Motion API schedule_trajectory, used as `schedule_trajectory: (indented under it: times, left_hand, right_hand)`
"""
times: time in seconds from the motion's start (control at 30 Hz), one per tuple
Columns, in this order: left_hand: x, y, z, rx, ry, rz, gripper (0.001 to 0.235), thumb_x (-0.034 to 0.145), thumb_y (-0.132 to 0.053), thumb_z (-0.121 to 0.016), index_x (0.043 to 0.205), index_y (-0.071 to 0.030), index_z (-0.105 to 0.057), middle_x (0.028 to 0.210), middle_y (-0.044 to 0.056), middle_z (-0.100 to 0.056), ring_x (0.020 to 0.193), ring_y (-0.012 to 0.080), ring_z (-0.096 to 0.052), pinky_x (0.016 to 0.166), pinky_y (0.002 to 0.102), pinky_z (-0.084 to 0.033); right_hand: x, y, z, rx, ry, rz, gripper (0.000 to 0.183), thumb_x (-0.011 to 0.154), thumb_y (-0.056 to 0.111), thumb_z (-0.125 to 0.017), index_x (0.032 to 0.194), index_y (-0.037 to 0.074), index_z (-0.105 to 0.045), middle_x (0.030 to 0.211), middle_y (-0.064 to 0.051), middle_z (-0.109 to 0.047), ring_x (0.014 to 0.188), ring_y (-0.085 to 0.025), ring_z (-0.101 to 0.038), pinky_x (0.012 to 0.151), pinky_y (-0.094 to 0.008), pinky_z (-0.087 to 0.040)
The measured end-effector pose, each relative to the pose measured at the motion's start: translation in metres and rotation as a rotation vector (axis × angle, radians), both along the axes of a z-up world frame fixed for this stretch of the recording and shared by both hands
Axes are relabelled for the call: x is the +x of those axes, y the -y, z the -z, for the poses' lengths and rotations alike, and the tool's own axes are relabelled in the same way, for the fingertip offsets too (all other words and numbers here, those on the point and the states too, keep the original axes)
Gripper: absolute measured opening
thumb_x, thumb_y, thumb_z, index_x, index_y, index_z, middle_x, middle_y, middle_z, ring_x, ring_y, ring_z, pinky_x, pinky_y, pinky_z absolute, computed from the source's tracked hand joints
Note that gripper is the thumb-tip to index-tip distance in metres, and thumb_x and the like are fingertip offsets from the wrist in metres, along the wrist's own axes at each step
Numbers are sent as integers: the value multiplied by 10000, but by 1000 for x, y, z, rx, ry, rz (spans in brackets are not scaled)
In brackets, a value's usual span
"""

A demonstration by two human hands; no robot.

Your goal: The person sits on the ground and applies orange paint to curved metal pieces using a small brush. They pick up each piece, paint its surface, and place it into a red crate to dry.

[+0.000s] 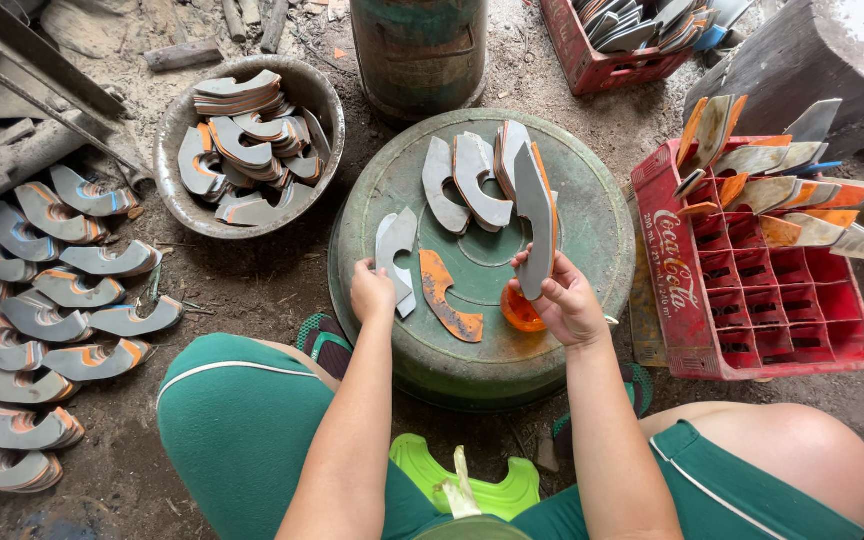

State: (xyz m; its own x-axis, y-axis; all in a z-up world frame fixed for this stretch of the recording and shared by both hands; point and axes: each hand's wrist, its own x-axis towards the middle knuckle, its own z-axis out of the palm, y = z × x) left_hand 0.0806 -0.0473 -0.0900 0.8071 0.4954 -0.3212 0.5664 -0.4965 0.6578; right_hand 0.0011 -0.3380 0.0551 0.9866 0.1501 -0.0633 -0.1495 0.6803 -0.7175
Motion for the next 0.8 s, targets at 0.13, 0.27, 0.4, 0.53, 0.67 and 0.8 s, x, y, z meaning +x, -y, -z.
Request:
schedule_trajectory:
  times: [0.13, 0.27, 0.4, 0.53, 0.67, 0.8]
  left_hand:
    - [-4, -6, -2, -8, 18, 36, 337, 922, -211, -696, 1248, -135, -659, 1166, 99, -728, 1086, 311, -688, 917, 443, -532]
    - [-11, -4, -10, 40, 6, 98, 368, 873, -196, -735, 1229, -133, -665, 1186, 93, -678, 1088, 314, -667, 907, 440, -527]
    - [-12, -3, -9, 71, -36, 89, 481, 824, -209, -781, 1270, -114, -627, 1216, 119, -619, 1064, 341, -658, 887, 446, -528]
    - [-8, -11, 8, 25, 19, 87, 317, 904, -248, -758, 1173, -92, -694, 1129, 128, -706, 1038, 319, -690, 901, 425, -536]
    - [-3, -25, 22, -285, 145, -98, 303, 924, -211, -722, 1176, -52, -668, 1047, 112, -753, 940, 240, -724, 842, 368, -555]
    - [-7, -37, 19, -390, 233, -201, 271, 944, -171, -696, 1169, -28, -644, 1018, 98, -742, 891, 186, -697, 801, 331, -542]
  right_hand:
    - [-1, 1, -1, 15, 13, 1, 565, 861, 152, -855, 1343, 28, -588, 1298, -131, -619, 1289, -275, -585, 1082, -458, -524]
    - [-1, 1, -1, 6, 1, 4, 558, 862, 149, -850, 1342, 30, -592, 1299, -135, -619, 1285, -272, -585, 1081, -460, -525]
    - [3, -3, -5, -129, -11, -16, 561, 855, 145, -838, 1344, 21, -591, 1282, -119, -640, 1245, -254, -604, 1055, -446, -538]
    - [25, -20, -7, -641, -79, -26, 564, 797, 152, -839, 1309, 23, -641, 1233, -81, -680, 1160, -212, -637, 1001, -380, -545]
    - [64, -47, 6, -1283, 99, -14, 556, 734, 188, -877, 1231, 34, -679, 1149, -85, -674, 1097, -222, -673, 953, -348, -537]
    - [102, -81, 31, -1635, 260, -5, 544, 715, 223, -893, 1190, 31, -709, 1125, -120, -673, 1097, -320, -602, 968, -404, -487]
